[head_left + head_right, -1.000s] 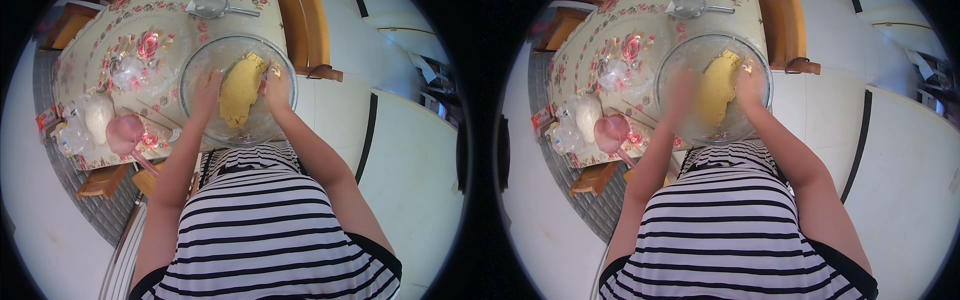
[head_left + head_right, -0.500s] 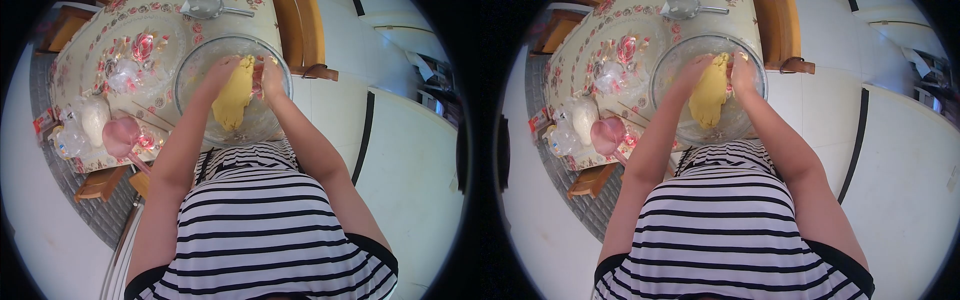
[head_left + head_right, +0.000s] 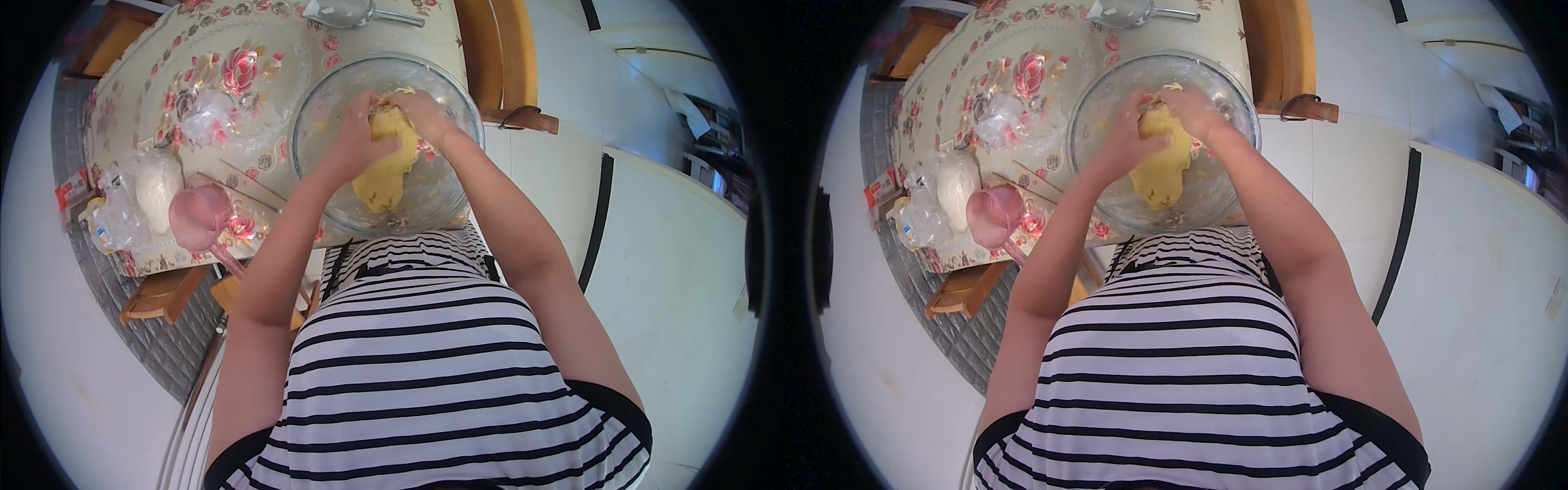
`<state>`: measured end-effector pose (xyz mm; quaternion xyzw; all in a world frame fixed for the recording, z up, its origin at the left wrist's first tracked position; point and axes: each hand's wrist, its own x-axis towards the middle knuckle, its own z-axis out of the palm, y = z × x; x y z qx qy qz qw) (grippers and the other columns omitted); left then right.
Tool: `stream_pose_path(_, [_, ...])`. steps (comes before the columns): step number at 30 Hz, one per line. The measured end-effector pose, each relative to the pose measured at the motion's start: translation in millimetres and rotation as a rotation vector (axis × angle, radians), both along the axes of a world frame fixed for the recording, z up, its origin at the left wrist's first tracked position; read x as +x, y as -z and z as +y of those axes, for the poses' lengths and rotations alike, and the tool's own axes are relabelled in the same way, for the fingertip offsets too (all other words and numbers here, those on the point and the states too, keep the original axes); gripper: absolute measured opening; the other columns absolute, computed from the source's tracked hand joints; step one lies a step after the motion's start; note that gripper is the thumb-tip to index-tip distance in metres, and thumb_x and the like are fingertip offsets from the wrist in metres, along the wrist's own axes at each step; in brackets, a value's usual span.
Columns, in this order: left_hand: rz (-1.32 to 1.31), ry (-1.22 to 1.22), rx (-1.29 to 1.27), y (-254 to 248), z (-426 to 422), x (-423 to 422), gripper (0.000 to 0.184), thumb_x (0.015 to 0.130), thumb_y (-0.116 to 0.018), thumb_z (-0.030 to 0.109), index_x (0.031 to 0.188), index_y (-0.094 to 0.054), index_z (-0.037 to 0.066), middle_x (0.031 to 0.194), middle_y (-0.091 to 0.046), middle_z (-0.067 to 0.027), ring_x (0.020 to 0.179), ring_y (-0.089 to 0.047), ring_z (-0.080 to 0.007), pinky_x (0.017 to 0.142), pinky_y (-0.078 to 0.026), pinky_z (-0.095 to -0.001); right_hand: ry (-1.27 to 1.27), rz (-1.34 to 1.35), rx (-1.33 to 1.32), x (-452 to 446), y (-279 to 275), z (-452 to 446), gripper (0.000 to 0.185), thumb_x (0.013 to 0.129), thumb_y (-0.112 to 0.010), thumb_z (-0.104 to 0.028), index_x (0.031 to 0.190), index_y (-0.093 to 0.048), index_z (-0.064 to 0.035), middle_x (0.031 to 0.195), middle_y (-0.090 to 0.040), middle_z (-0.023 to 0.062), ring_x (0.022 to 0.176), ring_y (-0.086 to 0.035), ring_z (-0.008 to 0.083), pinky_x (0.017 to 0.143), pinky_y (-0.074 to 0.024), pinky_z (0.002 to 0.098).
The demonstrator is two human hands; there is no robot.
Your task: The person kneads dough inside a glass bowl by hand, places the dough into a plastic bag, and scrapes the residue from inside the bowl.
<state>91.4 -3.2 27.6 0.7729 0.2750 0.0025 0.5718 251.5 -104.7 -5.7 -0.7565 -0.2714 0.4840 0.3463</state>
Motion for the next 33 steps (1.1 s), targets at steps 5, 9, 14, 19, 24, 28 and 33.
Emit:
stream_pose_path(5, [0.192, 0.144, 0.364, -7, -29, -35, 0.118, 0.064, -0.089, 0.028, 0.154, -0.018, 0.006, 0.144, -0.038, -0.0260, 0.130, -0.045, -0.0430, 0.109, -0.041, -0.0459, -0.085, -0.217, -0.029, -47, -56, 7, 0.042, 0.092, -0.057, -0.033, 0.120, -0.063, -0.0019, 0.109, -0.066, 0.0229, 0.105, -0.062, 0.0398, 0.093, -0.0488, 0.0418])
stream_pose_path(9, [0.174, 0.085, 0.299, 22, -40, -39, 0.112, 0.065, -0.088, 0.029, 0.153, -0.022, 0.006, 0.150, -0.034, -0.0224, 0.134, -0.038, -0.0429, 0.111, -0.037, -0.0465, 0.015, -0.658, 0.329, -84, -24, -10, 0.039, 0.093, -0.059, -0.033, 0.114, -0.065, -0.0014, 0.103, -0.065, 0.0210, 0.094, -0.062, 0.0404, 0.086, -0.0498, 0.0458])
stream_pose_path(14, [0.239, 0.193, 0.579, 61, -48, -41, 0.096, 0.071, -0.082, 0.028, 0.150, -0.032, 0.008, 0.151, -0.035, -0.0188, 0.131, -0.037, -0.0449, 0.112, -0.033, -0.0471, 0.078, -0.800, 0.314, -87, 7, -11, 0.031, 0.085, -0.065, -0.031, 0.106, -0.066, -0.0078, 0.094, -0.062, 0.0141, 0.089, -0.061, 0.0347, 0.078, -0.0498, 0.0454])
stream_pose_path(19, [0.227, 0.137, 0.622, 60, -44, -36, 0.092, 0.073, -0.080, 0.022, 0.148, -0.029, 0.003, 0.141, -0.044, -0.0175, 0.117, -0.046, -0.0427, 0.102, -0.042, -0.0490, 0.029, -0.842, 0.303, -77, 23, -3, 0.027, 0.079, -0.068, -0.030, 0.099, -0.065, -0.0109, 0.090, -0.062, 0.0092, 0.088, -0.061, 0.0309, 0.073, -0.0497, 0.0429])
stream_pose_path(24, [0.221, 0.015, 0.467, 55, -41, -26, 0.082, 0.072, -0.081, 0.023, 0.140, -0.039, 0.004, 0.135, -0.048, -0.0173, 0.115, -0.048, -0.0409, 0.098, -0.044, -0.0483, 0.032, -0.915, 0.395, -72, 28, 0, 0.026, 0.078, -0.068, -0.031, 0.095, -0.066, -0.0112, 0.093, -0.063, 0.0091, 0.090, -0.061, 0.0309, 0.074, -0.0513, 0.0429])
stream_pose_path(28, [0.179, -0.077, 0.467, 62, -41, -28, 0.071, 0.073, -0.081, 0.023, 0.133, -0.049, 0.003, 0.132, -0.050, -0.0189, 0.116, -0.049, -0.0405, 0.096, -0.044, -0.0482, -0.030, -0.867, 0.249, -68, 18, 7, 0.029, 0.080, -0.068, -0.033, 0.099, -0.067, -0.0110, 0.096, -0.063, 0.0100, 0.094, -0.061, 0.0324, 0.078, -0.0521, 0.0436])
stream_pose_path(33, [-0.046, -0.032, 0.635, 55, -23, -24, 0.096, 0.067, -0.086, 0.024, 0.144, -0.032, 0.006, 0.131, -0.046, -0.0214, 0.122, -0.044, -0.0431, 0.105, -0.040, -0.0480, -0.036, -0.829, 0.356, -67, -37, 21, 0.036, 0.088, -0.060, -0.037, 0.103, -0.068, -0.0063, 0.099, -0.065, 0.0159, 0.100, -0.061, 0.0381, 0.086, -0.0498, 0.0480])
